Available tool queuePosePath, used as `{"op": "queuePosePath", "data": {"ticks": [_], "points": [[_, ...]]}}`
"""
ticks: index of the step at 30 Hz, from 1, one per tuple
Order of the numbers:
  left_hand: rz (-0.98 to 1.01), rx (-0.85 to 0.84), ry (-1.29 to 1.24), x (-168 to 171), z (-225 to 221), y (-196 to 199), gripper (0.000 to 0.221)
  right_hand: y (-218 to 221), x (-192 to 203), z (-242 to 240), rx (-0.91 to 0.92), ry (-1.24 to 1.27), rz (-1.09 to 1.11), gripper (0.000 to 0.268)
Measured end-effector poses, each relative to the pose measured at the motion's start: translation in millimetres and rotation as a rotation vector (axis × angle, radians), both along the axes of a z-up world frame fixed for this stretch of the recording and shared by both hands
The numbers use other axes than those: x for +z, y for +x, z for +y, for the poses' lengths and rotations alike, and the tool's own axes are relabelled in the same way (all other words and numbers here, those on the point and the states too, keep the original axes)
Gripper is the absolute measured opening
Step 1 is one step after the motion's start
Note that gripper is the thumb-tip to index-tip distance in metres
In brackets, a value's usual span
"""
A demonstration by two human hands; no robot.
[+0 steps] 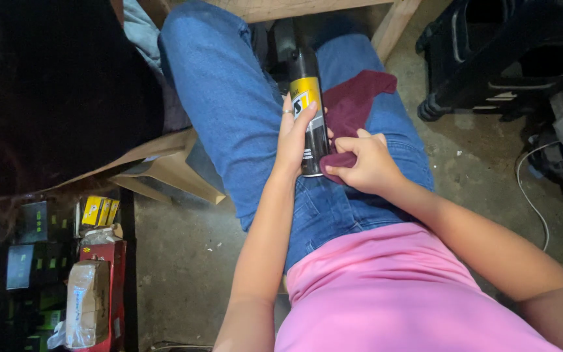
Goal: Clean and wipe a spray can of VS1 protector using a cloth.
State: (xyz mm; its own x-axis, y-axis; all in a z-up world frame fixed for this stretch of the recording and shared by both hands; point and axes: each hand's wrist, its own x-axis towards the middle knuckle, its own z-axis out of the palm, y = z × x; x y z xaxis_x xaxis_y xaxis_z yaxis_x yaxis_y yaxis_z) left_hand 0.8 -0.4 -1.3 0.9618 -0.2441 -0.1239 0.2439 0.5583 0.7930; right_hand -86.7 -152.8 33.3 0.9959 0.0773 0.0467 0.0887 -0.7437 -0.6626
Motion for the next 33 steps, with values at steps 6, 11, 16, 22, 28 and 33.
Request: {"op": "queuePosePath", "data": {"ticks": [6, 11, 16, 22, 28, 33], "points": [[0.006, 0.001, 0.018, -3, 0, 4, 0.075, 2, 0, 5, -0.019, 0.0, -0.008, 0.04], [-0.01, 0.011, 0.026, -8, -5, 4, 0.076, 4, -1, 1, -0.067, 0.006, -0.032, 0.039], [0.026, 0.057, 0.066, 2, -5, -3, 0.078, 24, -24, -12, -0.127, 0.241, 0.056, 0.036], [0.097, -0.014, -0.155, -3, -3, -4, 0.067, 18, -27, -26, 0.017, 0.501, 0.155, 0.03], [0.095, -0.006, -0.114, 2, -1, -4, 0.065, 14, -10, -21, 0.169, 0.121, 0.111, 0.039], [0.09, 0.001, -0.023, -3, 1, 1, 0.07, 8, -3, -2, -0.002, -0.083, 0.196, 0.035]]}}
